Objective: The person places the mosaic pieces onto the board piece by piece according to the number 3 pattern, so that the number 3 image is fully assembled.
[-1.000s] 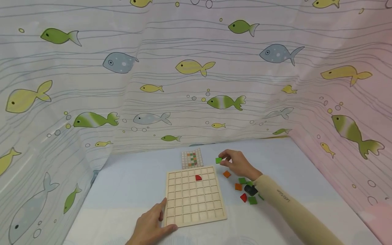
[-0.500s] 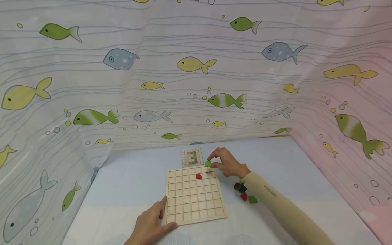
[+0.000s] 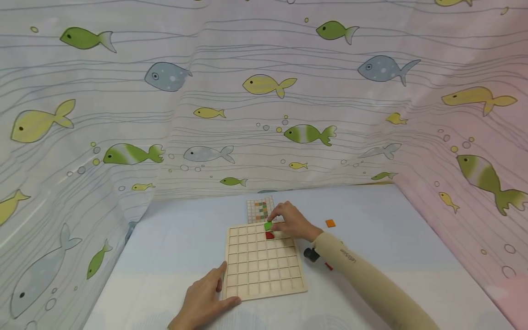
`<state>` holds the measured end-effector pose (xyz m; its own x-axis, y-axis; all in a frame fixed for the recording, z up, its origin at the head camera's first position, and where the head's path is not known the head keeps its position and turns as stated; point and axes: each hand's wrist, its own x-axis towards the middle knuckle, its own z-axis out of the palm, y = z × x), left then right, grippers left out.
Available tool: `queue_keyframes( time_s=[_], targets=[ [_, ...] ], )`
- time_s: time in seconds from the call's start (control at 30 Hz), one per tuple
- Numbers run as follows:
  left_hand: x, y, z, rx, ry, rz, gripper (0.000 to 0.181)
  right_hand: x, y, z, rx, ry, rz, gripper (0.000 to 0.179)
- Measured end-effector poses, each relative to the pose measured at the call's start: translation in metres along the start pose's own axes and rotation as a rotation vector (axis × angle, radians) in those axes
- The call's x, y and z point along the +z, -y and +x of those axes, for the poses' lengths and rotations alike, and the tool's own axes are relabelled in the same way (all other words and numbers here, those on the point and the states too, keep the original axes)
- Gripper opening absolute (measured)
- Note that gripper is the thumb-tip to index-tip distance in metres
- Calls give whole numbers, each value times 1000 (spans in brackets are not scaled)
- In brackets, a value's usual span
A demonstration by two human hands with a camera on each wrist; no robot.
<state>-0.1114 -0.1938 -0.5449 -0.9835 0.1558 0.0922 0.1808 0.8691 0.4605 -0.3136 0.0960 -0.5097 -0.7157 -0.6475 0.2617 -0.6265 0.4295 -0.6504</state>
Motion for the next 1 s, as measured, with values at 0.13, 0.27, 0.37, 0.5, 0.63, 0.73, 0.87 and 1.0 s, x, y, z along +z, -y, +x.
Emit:
queue_keyframes(
  time_s=[0.13,0.27,0.37,0.5,0.63,0.73,0.87,1.0],
  targets=[
    [0,0,2,8,-5,4,108,8,0,4,-2,15,-19,17],
    [-1,1,2,12,-5,-1,108,18,-1,6,-19,38,-80,15],
    [-1,1,2,2,10,-14,108,24,-1,7,-19,60,-114,17],
    [-1,0,0,-5,27,-30,108,29,1,7,-16,70,-155,21],
    [0,0,0,-8,33,-34,108,31,1,6,-30,61,-203,21],
    [1,1,0,-11,33,-34,109,34,-2,8,-41,57,-229,20],
    [0,1,0,-9,27,-37,109,35,-5,9,-20,76,-220,21],
    [-1,0,-1,-8,28,-46,109,37,-5,10,9,99,-200,22]
  ],
)
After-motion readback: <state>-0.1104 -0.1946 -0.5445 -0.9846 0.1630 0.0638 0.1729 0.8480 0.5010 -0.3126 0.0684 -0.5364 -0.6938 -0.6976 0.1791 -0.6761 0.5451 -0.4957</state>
